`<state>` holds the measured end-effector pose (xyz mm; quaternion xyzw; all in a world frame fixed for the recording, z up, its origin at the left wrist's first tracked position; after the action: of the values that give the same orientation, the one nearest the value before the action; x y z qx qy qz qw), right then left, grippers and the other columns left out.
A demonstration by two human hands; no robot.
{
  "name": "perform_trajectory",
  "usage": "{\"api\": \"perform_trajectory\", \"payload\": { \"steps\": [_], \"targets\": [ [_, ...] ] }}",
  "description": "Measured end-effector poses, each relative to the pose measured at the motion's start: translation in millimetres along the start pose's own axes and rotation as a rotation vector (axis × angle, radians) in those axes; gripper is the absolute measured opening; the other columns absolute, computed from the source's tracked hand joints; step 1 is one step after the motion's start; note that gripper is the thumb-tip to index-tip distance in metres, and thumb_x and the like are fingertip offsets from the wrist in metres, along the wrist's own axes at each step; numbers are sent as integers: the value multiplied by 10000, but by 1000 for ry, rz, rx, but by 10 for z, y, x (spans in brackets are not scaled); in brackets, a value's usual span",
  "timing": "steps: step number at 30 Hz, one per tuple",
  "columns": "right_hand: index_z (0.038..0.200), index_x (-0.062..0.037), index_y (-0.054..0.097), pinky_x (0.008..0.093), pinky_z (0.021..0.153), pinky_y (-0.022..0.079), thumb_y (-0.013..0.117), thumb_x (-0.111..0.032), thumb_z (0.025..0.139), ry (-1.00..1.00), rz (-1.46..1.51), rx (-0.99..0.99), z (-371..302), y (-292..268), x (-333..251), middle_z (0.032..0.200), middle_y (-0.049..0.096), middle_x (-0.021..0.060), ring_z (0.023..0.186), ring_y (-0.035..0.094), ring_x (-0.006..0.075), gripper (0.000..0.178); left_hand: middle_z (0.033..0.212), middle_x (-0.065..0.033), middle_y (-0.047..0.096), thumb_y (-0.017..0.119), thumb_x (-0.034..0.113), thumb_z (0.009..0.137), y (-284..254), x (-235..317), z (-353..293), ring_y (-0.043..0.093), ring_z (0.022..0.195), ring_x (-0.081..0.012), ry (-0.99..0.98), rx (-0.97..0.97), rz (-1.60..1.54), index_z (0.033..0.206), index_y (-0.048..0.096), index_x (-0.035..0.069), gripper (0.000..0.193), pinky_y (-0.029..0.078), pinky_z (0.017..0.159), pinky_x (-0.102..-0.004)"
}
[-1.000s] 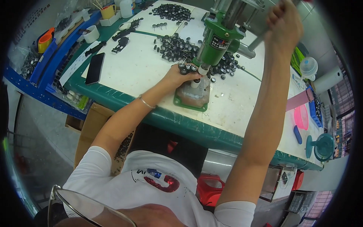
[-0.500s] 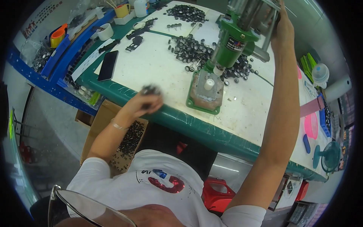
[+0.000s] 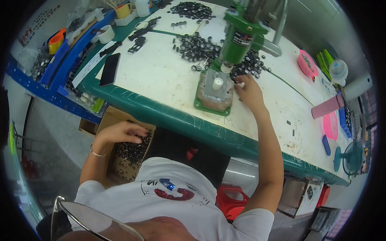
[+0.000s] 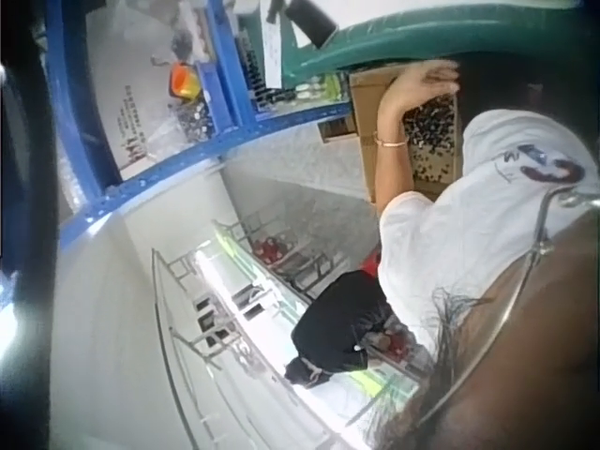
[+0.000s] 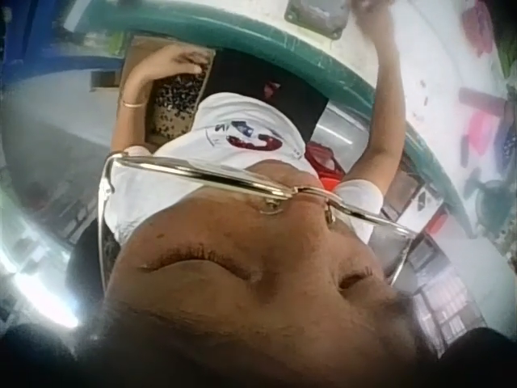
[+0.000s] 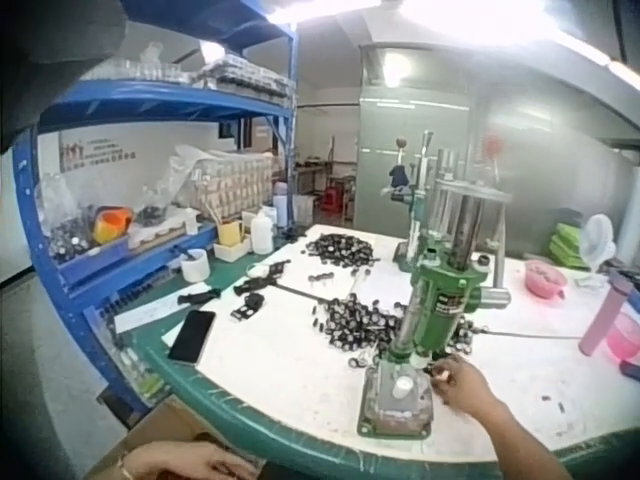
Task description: The person assembles small plastic components using a manual press.
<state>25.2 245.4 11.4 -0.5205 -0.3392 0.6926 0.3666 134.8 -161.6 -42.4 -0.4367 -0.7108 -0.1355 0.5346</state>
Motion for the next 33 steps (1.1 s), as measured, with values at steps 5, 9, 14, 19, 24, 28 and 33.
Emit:
{"api": "perform_trajectory", "payload": {
  "steps": [5, 9, 14, 19, 24, 28, 33],
  "targets": [
    [993, -103, 605, 354, 656, 462, 594, -163, 813, 30, -20, 101, -68, 11, -17, 940, 561, 74, 697, 573, 233, 190, 851, -66, 677, 648, 184, 814, -238, 1076, 805, 613, 760, -113, 378, 365, 274, 969, 673, 54, 204, 486, 677, -265],
    [935, -94, 596, 354, 640, 457, 591, -171, 824, 36, -48, 155, -59, 34, -7, 911, 569, 71, 691, 575, 232, 135, 863, -84, 642, 651, 148, 773, -564, 1152, 1645, 610, 736, -186, 603, 692, 243, 945, 673, 60, 195, 482, 665, -293],
    [924, -73, 596, 337, 624, 449, 608, -154, 813, 35, 0, 196, -47, 52, 1, 877, 578, 71, 675, 561, 216, 138, 875, -86, 604, 686, 179, 711, -587, 1103, 2172, 605, 741, -227, 549, 769, 451, 857, 674, 61, 188, 483, 679, -331],
    [1005, -40, 616, 260, 641, 439, 576, -142, 865, 105, 561, 230, -29, -42, 58, 817, 599, 34, 690, 519, 107, 178, 786, -50, 601, 712, 170, 709, -693, 959, 2056, 588, 692, -146, 576, 841, 195, 767, 672, 63, 128, 477, 622, -274],
    [1070, -1, 601, 214, 661, 434, 488, -189, 945, 193, 945, 27, -55, 2, -236, 778, 551, -8, 674, 486, 63, 253, 936, -64, 639, 704, 120, 769, -622, 1019, 1902, 594, 815, -92, 424, 512, -498, 945, 634, 19, 214, 477, 672, -220],
    [1023, -4, 616, 202, 571, 392, 537, -160, 914, 179, 932, -52, -56, 63, -491, 707, 523, -21, 609, 461, 47, 207, 886, -53, 657, 685, 69, 776, -417, 1094, 1855, 600, 836, -117, 497, 423, -495, 1083, 625, 5, 319, 473, 784, -224],
    [1011, -3, 619, 200, 500, 333, 585, -151, 882, 253, 877, -104, -49, 110, -522, 687, 497, -24, 554, 403, 46, 199, 956, -56, 662, 671, 63, 786, -341, 1132, 1817, 593, 873, -99, 451, 384, -607, 1045, 644, -1, 269, 462, 812, -229]
  ]
}}
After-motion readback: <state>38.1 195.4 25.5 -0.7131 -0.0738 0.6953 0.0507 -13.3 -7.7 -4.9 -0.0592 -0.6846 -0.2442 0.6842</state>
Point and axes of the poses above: each hand's wrist, its own z-axis towards the middle knuckle, its own y-axis out of the palm, x = y × z, the point moved 5 cm from there along z, towards the middle knuckle
